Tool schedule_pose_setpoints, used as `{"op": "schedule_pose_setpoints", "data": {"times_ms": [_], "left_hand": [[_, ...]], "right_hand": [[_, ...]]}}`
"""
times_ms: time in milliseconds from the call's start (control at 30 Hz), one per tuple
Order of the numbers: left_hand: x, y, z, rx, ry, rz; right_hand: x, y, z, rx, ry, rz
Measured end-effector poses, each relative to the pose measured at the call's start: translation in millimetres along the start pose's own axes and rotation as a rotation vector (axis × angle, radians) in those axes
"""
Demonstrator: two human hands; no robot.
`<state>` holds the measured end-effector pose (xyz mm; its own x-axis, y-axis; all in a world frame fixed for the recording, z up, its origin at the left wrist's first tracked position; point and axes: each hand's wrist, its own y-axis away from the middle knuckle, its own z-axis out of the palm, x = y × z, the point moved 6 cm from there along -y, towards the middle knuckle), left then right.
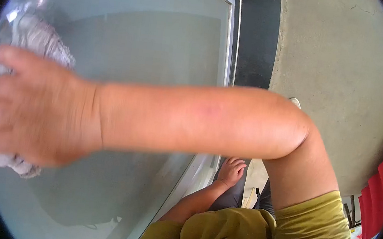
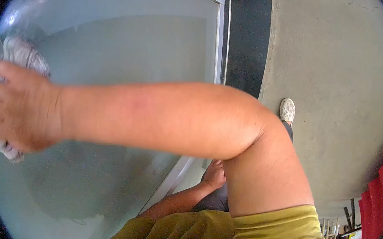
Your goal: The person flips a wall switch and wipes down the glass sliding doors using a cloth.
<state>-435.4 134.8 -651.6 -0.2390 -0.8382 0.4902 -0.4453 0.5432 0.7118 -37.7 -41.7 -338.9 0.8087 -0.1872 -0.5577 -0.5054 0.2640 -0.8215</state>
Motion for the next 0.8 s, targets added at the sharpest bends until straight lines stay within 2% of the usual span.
{"op": "schedule_pose_setpoints", "data": {"times_ms": [33, 100, 167, 200, 233, 267, 300, 367, 400, 467, 567, 633, 667, 700, 733, 800], "left_hand": [[0.7, 2.5, 0.1, -0.003, -0.006, -0.008], [-2.3, 6.1, 2.7, 0.114, 0.012, 0.098], [-2.8, 5.1, -2.5, 0.102, 0.001, 0.062], [-3.5, 4.5, -3.6, 0.092, 0.006, 0.055], [-3.6, 4.3, -3.8, 0.082, 0.013, 0.049], [-3.3, 1.0, -5.7, 0.076, 0.01, 0.041], [-2.5, -1.8, -8.5, 0.073, 0.023, 0.039], [-0.2, 3.5, -13.3, 0.063, 0.031, 0.036], [0.5, 2.3, -16.0, 0.063, 0.018, 0.05], [6.2, 0.9, -22.1, 0.065, 0.007, 0.066], [1.3, 0.8, -21.3, 0.041, 0.019, 0.071], [4.9, 1.2, -25.2, 0.066, -0.003, 0.06], [4.1, 1.3, -25.1, 0.044, -0.023, 0.058], [4.9, 0.0, -27.9, 0.033, -0.023, 0.062], [7.0, -0.1, -30.8, 0.017, -0.031, 0.072], [8.1, 3.3, -30.9, -0.011, -0.03, 0.065]], "right_hand": [[7.9, -4.1, 0.6, -0.099, -0.041, -0.056], [58.5, 34.7, -23.8, 0.317, 0.043, -0.052], [134.9, 102.3, -35.5, 0.351, 0.083, 0.273], [158.9, 136.5, -44.7, 0.297, 0.335, 0.469], [170.7, 164.8, -56.6, 0.297, 0.337, 0.525], [196.3, 199.5, -55.5, 0.333, 0.38, 0.711], [220.4, 247.2, -51.6, 0.425, 0.376, 0.868], [262.3, 312.0, -57.2, 0.44, 0.215, 1.293], [261.2, 309.4, -58.6, 0.446, 0.216, 1.287], [245.4, 293.2, -59.5, 0.301, 0.248, 1.366], [159.7, 207.7, -44.4, 0.389, 0.271, 0.76], [103.7, 139.2, -37.1, 0.227, 0.156, 0.583], [83.4, 116.5, -33.9, 0.256, 0.085, 0.459], [73.3, 103.8, -33.5, 0.286, 0.015, 0.336], [85.3, 103.5, -36.6, 0.29, 0.022, 0.348], [105.7, 108.5, -45.4, 0.274, 0.089, 0.089]]}}
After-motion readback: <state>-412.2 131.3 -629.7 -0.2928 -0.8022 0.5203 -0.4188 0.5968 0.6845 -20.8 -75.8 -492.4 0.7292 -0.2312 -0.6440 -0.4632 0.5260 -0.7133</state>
